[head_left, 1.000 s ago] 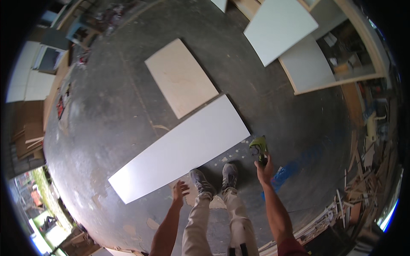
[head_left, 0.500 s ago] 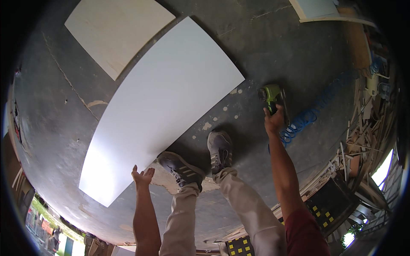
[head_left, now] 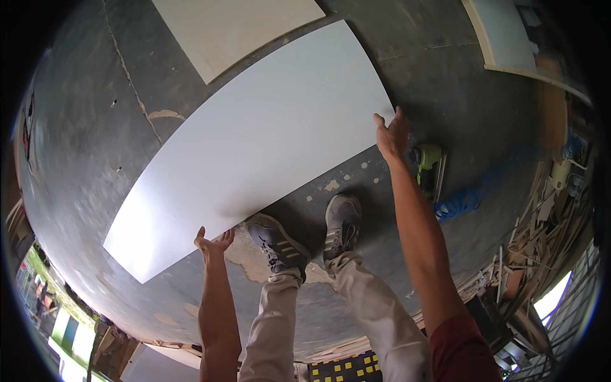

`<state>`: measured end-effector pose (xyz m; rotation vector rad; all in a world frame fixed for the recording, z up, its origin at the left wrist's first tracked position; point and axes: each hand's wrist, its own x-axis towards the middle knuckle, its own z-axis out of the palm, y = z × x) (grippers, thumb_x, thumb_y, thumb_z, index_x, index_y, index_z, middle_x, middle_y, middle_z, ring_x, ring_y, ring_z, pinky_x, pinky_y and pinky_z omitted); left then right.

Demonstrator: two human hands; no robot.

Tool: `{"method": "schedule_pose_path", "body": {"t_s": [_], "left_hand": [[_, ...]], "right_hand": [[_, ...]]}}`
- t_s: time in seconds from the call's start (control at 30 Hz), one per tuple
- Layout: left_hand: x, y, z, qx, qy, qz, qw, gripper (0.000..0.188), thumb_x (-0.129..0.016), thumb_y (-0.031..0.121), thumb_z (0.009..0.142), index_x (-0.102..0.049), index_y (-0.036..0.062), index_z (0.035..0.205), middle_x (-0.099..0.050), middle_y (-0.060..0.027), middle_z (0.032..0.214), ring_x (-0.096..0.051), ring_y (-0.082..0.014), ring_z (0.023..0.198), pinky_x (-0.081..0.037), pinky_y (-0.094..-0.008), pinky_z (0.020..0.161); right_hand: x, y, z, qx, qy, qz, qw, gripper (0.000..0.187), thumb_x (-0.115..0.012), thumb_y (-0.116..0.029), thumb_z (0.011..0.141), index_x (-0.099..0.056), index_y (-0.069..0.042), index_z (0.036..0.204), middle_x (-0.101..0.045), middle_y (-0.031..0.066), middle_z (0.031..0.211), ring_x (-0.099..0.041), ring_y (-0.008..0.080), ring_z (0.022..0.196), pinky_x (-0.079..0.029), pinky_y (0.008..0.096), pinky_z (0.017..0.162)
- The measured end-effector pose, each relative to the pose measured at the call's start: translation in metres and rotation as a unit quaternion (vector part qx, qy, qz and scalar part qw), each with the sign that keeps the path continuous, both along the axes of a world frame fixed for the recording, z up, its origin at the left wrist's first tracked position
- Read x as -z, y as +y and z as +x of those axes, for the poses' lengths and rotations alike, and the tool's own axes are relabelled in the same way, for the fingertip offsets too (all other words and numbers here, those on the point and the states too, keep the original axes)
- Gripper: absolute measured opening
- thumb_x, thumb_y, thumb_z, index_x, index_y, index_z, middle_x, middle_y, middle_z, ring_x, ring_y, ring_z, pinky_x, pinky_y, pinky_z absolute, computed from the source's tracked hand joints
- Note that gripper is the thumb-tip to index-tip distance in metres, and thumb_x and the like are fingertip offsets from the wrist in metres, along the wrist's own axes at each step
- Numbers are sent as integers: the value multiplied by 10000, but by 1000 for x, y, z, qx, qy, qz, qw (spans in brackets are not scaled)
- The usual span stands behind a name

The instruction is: The person joins white furniture panels together using a pneumatic nail gun, aligning the edges by hand before firing the tool.

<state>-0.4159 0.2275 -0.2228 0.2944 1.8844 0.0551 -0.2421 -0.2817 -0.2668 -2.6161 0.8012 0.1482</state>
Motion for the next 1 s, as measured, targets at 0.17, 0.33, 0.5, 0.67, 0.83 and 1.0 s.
{"method": "schedule_pose_path", "body": {"t_s": [0.17,0.33,0.5,0.67,0.83,1.0], "left_hand": [[2,15,-14,-66,17,37,997,580,-636,359,882,-438,46,1329,-497,-152,1240,-499,-287,1030,-426,-422,785],[-12,1,-4,-18,14,71,997,349,-647,318,888,-565,109,1155,-583,-102,1068,-536,-241,914,-400,-364,663],[-71,20,-3,65,-33,100,992,257,-604,239,921,-561,61,1102,-573,-111,1020,-536,-227,838,-432,-346,626],[-153,41,49,44,-37,140,988,260,-583,142,919,-511,-11,1117,-537,-131,1032,-527,-226,822,-462,-352,617],[-202,83,102,101,2,193,976,515,-618,161,909,-421,-56,1333,-529,-107,1086,-553,-260,979,-540,-383,756],[-264,53,207,316,6,307,898,656,-642,177,809,-440,-21,1401,-531,-193,1319,-527,-342,1219,-501,-484,950]], "right_hand": [[-26,9,31,82,101,149,980,617,-692,-423,871,-590,39,1266,-605,247,1225,-577,373,1152,-451,444,1002],[-59,-30,38,65,69,225,970,390,-711,-270,871,-677,17,1133,-721,128,997,-674,236,915,-504,346,844],[-104,-17,58,103,-53,236,965,334,-733,-154,840,-684,20,1121,-720,112,1020,-671,208,938,-505,325,845],[-171,0,96,139,-152,249,946,328,-744,-122,818,-691,14,1112,-715,112,998,-668,181,900,-510,297,815],[-211,58,141,253,-177,343,887,307,-740,-141,812,-693,-14,1087,-647,70,965,-636,182,797,-501,308,778],[-208,100,155,245,-319,291,868,401,-737,-127,816,-594,-3,1169,-569,129,1139,-603,241,1038,-524,372,798]]}}
